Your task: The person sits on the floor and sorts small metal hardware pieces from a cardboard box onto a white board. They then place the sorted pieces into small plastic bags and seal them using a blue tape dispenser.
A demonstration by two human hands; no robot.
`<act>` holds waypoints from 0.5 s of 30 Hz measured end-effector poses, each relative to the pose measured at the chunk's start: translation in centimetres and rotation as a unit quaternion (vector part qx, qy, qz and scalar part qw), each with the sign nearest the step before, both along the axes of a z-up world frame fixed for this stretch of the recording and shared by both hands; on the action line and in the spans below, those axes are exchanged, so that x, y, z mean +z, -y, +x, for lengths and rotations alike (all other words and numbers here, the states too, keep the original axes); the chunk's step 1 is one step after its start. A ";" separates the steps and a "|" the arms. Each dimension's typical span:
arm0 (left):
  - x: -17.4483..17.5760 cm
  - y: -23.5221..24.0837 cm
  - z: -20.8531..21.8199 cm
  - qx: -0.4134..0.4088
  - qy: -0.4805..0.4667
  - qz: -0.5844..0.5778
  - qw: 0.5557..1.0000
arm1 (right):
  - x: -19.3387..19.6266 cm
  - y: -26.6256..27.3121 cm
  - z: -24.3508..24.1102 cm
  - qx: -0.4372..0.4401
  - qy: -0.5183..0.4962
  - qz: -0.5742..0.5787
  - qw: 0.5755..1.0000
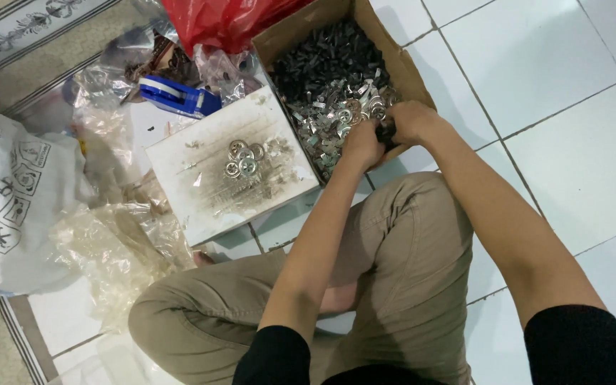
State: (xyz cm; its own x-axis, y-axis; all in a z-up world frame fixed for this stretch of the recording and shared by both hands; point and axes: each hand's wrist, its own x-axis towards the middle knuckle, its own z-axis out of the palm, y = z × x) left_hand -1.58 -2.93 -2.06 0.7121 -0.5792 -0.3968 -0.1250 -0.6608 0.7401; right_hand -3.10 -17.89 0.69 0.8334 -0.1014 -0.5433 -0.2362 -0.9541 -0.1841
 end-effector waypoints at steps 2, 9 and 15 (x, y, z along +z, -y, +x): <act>-0.3 0.0 -0.1 0.008 0.016 -0.025 1.000 | 2.0 -0.8 -0.7 -0.010 0.007 0.020 1.000; -1.0 -1.4 0.2 0.070 -0.037 -0.186 0.979 | 7.2 -1.1 -2.3 -0.071 0.078 0.175 0.979; 1.1 -4.7 0.9 0.199 -0.162 -0.365 0.895 | 8.7 -3.8 -1.7 -0.129 0.153 0.313 0.928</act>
State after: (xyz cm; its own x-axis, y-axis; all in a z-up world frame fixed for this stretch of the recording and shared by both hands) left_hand -0.65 1.77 -0.96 0.8354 -0.4946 -0.2395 0.3121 0.0682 0.9476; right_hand -4.80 -14.08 9.38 0.9502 -0.0635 -0.3051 -0.2876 -0.5559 -0.7799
